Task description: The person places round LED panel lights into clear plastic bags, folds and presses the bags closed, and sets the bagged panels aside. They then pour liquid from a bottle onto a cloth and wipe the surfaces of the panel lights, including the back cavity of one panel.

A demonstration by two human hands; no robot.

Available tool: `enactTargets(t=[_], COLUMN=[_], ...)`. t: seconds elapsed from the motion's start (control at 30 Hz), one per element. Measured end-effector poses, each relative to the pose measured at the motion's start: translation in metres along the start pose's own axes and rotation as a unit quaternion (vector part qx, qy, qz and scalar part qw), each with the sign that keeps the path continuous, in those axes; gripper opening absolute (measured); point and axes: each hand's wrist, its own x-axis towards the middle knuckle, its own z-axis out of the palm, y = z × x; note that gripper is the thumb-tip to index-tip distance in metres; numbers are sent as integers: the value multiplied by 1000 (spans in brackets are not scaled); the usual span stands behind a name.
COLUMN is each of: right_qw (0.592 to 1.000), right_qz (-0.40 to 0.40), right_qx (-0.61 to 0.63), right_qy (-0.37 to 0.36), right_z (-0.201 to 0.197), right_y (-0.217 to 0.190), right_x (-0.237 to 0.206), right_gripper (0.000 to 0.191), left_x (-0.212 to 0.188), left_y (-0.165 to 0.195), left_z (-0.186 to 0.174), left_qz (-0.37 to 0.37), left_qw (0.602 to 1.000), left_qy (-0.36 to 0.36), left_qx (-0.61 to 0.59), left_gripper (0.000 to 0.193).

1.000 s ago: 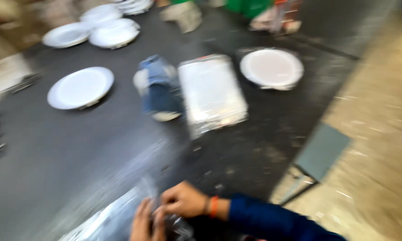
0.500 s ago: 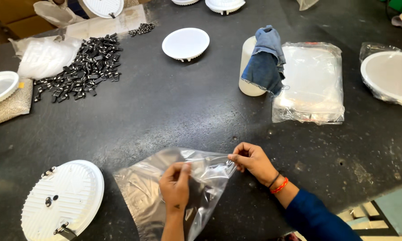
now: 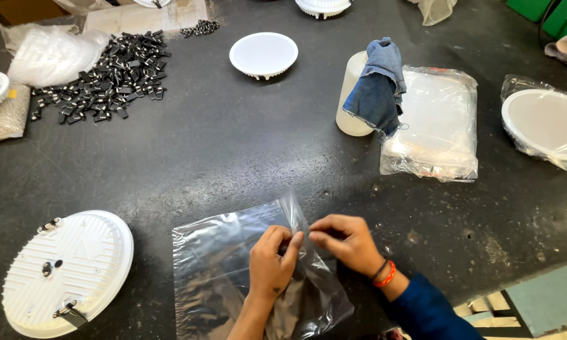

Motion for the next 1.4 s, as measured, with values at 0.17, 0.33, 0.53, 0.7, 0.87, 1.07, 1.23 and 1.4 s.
enactTargets(t=[0.17,0.33,0.53,0.7,0.87,1.07,1.23,1.4], right_qw=[994,968,993,998,983,963,981,973], right_qz=[77,74,-16,-45,125,137,158,125], right_qx=[7,224,-74,-16,101,160,50,146], right_qy=[-72,-86,95,49,-90,-165,-100,-130], right_z=[1,-8,-5,-1,-1,-3,7,9], right_y=[-6,-3,7,-1,-5,27,42,29], right_x=[6,14,8,4,8,2,-4,-2], right_gripper=[53,51,26,14,38,14,27,7], left_x=[6,10,11,9,5,9,8,11], left_y=[-1,-1,-12,-19,-14,-11,-10,-16], left_z=[3,5,7,11,10,2,1,-6], left_qz=[-53,158,124,145,89,-19,-89,-140], left_qw=[996,973,972,980,995,998,990,977], left_qy=[-59,-27,-55,-35,31,-6,-73,-118], left_qx=[43,163,193,134,43,-57,-87,-109], left_gripper=[28,42,16,15,19,26,31,30])
